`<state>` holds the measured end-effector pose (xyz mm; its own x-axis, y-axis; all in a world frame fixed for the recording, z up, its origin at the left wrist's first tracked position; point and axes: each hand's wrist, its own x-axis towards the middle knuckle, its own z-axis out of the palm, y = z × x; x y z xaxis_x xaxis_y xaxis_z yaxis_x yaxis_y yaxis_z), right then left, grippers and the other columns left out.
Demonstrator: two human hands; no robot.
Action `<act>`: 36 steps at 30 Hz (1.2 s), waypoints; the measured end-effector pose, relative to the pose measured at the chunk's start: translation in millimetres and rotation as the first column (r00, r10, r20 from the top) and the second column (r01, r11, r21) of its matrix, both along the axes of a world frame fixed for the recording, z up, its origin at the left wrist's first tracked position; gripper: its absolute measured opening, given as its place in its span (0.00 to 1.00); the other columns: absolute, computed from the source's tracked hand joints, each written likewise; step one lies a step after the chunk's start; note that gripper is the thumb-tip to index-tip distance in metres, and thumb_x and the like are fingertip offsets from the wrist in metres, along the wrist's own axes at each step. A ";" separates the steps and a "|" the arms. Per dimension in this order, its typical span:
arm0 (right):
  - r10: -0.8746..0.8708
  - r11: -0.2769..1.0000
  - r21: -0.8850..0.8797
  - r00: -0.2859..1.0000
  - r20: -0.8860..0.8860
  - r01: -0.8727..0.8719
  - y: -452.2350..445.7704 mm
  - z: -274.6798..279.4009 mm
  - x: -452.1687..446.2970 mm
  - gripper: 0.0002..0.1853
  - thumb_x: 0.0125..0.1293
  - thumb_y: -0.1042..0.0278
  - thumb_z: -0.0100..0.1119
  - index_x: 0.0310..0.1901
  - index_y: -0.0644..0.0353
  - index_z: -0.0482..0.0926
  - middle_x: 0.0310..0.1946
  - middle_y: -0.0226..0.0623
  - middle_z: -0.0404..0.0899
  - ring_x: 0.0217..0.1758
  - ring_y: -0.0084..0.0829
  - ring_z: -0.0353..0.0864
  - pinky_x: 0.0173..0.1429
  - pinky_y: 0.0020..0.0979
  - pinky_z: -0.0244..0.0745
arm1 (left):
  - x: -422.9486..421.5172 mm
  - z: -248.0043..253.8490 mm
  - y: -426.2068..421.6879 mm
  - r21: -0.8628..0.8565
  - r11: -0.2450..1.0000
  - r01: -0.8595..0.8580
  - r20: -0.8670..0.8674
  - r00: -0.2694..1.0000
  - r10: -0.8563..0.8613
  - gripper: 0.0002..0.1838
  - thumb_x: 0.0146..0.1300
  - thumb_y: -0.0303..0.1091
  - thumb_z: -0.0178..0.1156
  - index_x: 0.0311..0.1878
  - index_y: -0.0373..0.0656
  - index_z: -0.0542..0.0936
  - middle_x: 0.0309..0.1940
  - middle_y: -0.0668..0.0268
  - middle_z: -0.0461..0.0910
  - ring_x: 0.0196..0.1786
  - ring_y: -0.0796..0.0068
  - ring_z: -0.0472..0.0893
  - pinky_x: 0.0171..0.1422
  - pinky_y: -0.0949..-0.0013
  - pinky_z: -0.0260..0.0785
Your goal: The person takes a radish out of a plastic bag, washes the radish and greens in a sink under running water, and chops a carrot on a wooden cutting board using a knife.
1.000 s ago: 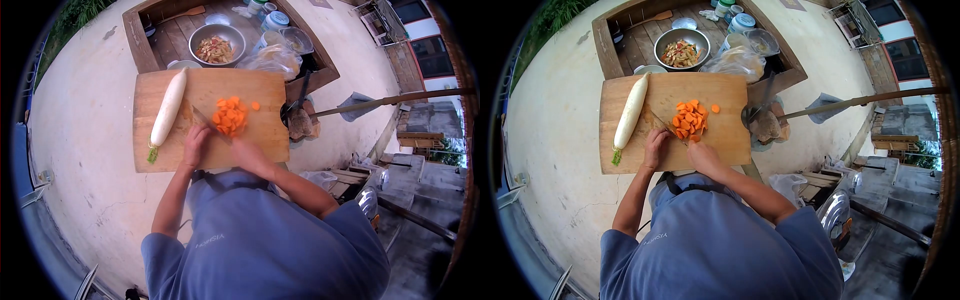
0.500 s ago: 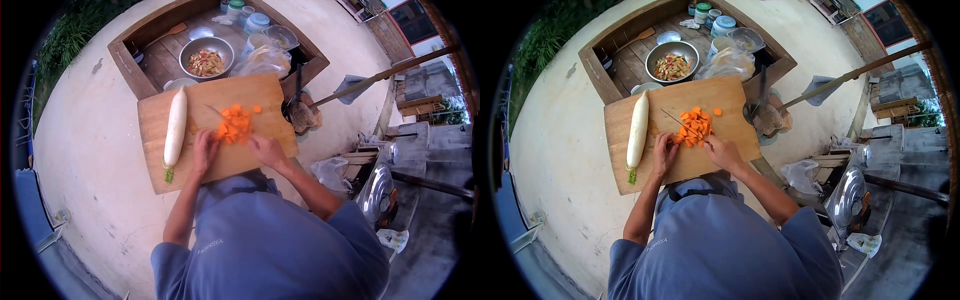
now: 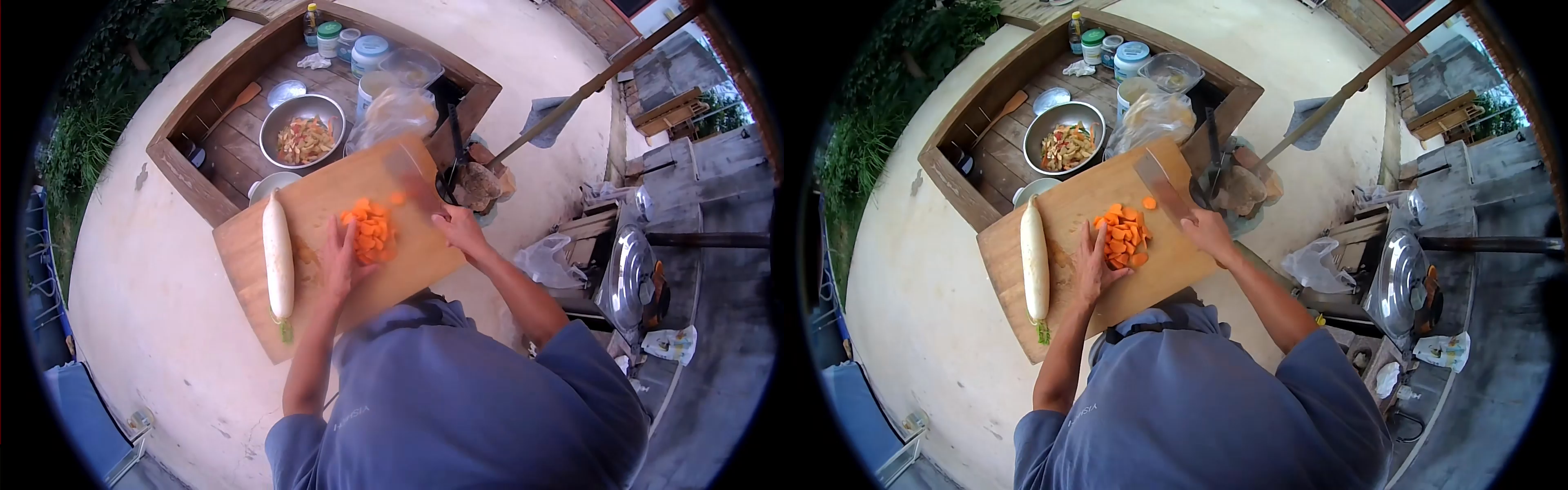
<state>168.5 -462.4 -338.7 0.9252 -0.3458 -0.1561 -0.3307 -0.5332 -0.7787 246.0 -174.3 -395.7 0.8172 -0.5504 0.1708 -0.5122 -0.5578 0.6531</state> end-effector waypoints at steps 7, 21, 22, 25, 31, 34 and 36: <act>0.201 0.832 0.554 0.938 -0.283 -0.012 -54.9 -30.7 9.7 0.13 0.69 0.63 0.57 0.29 0.62 0.74 0.17 0.30 0.74 0.16 0.23 0.75 0.22 0.28 0.73 | 13.2 12.9 -37.2 0.152 0.988 -0.006 0.041 0.999 0.000 0.69 0.25 0.60 0.81 0.77 0.57 0.59 0.77 0.43 0.48 0.78 0.40 0.49 0.79 0.42 0.45; 0.504 0.658 0.730 0.828 -0.246 -0.184 -21.5 -37.4 35.7 0.12 0.69 0.61 0.56 0.34 0.62 0.77 0.18 0.31 0.77 0.17 0.22 0.76 0.19 0.25 0.68 | 13.5 23.4 -87.0 0.060 0.965 -0.254 0.191 0.952 0.239 0.53 0.34 0.57 0.78 0.69 0.54 0.71 0.68 0.52 0.64 0.68 0.45 0.65 0.70 0.46 0.58; 0.502 0.659 0.729 0.830 -0.245 -0.184 -16.4 -34.2 39.0 0.12 0.69 0.62 0.56 0.34 0.63 0.77 0.17 0.31 0.77 0.17 0.22 0.76 0.19 0.25 0.68 | 15.1 29.6 -89.7 0.034 0.964 -0.262 0.179 0.951 0.252 0.51 0.37 0.54 0.77 0.69 0.52 0.71 0.66 0.52 0.65 0.65 0.46 0.66 0.68 0.46 0.61; 0.447 0.670 0.726 0.864 -0.233 -0.151 -2.1 -33.9 39.2 0.12 0.69 0.62 0.56 0.36 0.64 0.77 0.17 0.31 0.76 0.17 0.22 0.76 0.19 0.25 0.68 | 17.5 23.6 -94.1 0.006 0.952 -0.305 0.145 0.943 0.301 0.48 0.39 0.51 0.77 0.68 0.50 0.72 0.67 0.51 0.66 0.65 0.46 0.67 0.67 0.47 0.62; 0.430 0.700 0.703 0.859 -0.277 -0.123 12.2 -15.0 52.2 0.13 0.69 0.61 0.57 0.38 0.64 0.77 0.17 0.31 0.76 0.16 0.21 0.74 0.19 0.24 0.66 | 24.3 15.1 -96.1 -0.170 0.922 -0.347 0.019 0.935 0.355 0.48 0.37 0.46 0.78 0.68 0.46 0.74 0.66 0.48 0.61 0.66 0.45 0.65 0.70 0.48 0.61; 0.455 0.731 0.668 0.827 -0.329 -0.136 9.4 -21.6 57.1 0.14 0.70 0.59 0.58 0.40 0.64 0.79 0.17 0.30 0.77 0.17 0.20 0.74 0.19 0.22 0.65 | 25.0 11.5 -92.1 -0.220 0.898 -0.381 0.002 0.920 0.391 0.48 0.37 0.48 0.80 0.67 0.46 0.75 0.73 0.44 0.53 0.73 0.39 0.57 0.75 0.47 0.56; 0.440 0.739 0.662 0.833 -0.335 -0.124 12.1 -23.4 57.4 0.11 0.70 0.62 0.56 0.35 0.62 0.77 0.17 0.30 0.76 0.16 0.21 0.75 0.18 0.23 0.65 | 27.8 7.0 -87.7 -0.196 0.910 -0.366 0.023 0.926 0.378 0.49 0.38 0.50 0.80 0.67 0.47 0.74 0.77 0.42 0.45 0.77 0.37 0.51 0.78 0.46 0.52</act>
